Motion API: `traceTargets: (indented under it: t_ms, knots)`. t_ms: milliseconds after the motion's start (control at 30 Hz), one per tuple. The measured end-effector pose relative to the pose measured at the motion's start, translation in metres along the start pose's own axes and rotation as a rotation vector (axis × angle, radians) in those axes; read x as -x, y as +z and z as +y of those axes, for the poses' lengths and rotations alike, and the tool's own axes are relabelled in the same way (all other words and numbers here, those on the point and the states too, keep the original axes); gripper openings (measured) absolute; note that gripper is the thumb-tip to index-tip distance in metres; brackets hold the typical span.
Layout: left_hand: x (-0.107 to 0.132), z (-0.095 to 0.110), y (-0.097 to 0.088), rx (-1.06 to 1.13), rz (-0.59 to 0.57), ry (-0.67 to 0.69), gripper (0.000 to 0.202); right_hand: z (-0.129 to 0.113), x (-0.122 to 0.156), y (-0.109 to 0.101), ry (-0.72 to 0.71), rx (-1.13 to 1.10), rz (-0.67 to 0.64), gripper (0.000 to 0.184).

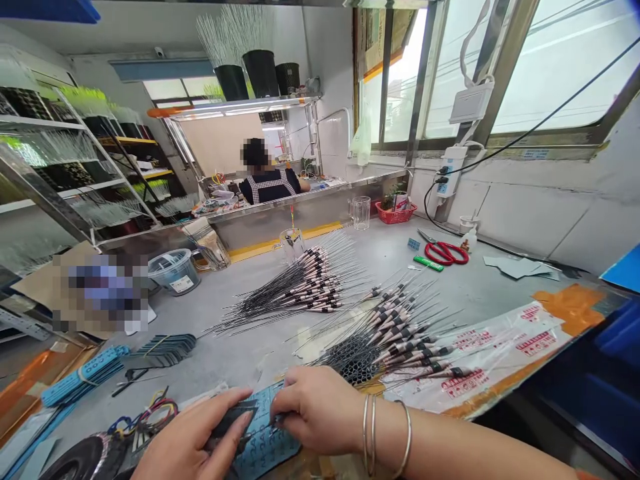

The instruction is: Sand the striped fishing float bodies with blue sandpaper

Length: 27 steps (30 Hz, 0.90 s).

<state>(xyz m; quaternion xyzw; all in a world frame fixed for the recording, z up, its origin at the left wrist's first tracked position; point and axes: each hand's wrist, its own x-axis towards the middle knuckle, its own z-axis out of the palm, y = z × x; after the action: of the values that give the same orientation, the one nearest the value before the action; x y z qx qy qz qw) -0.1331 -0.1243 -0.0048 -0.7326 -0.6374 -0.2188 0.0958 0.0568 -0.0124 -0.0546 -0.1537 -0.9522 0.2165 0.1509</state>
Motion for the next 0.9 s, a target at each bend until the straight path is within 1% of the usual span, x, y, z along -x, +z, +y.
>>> traceTargets:
  t_ms: [67,133,333,433,500,600,633,767,900]
  knots:
    - [-0.003,0.003,0.001,-0.024,-0.036,0.003,0.025,0.004,0.004,-0.003,-0.006,0.013,-0.014,0.019]
    - [-0.003,0.003,0.004,-0.059,-0.103,0.001,0.024,0.010,0.011,-0.007,-0.001,0.044,-0.033,0.017]
    - [-0.004,0.011,0.018,-0.114,-0.288,0.057,0.032,0.028,0.035,-0.021,0.078,0.110,-0.060,0.012]
    - [-0.006,0.017,0.021,-0.109,-0.417,0.045,0.031,0.029,0.038,-0.023,0.102,0.097,-0.057,0.013]
    - [-0.006,0.019,0.022,-0.092,-0.486,0.023,0.032,0.027,0.036,-0.022,0.090,0.062,-0.047,0.012]
    - [-0.005,0.018,0.024,-0.080,-0.533,-0.011,0.041,0.023,0.030,-0.020,0.059,-0.012,-0.015,0.013]
    - [-0.005,0.017,0.024,-0.080,-0.541,-0.023,0.041,0.023,0.029,-0.019,0.049,-0.032,-0.006,0.014]
    - [-0.007,0.019,0.023,-0.050,-0.609,-0.059,0.028,0.027,0.031,-0.022,0.035,-0.034,-0.023,0.016]
    - [-0.012,0.026,0.024,0.001,-0.639,-0.111,0.026,0.034,0.039,-0.026,0.059,0.018,-0.055,0.016]
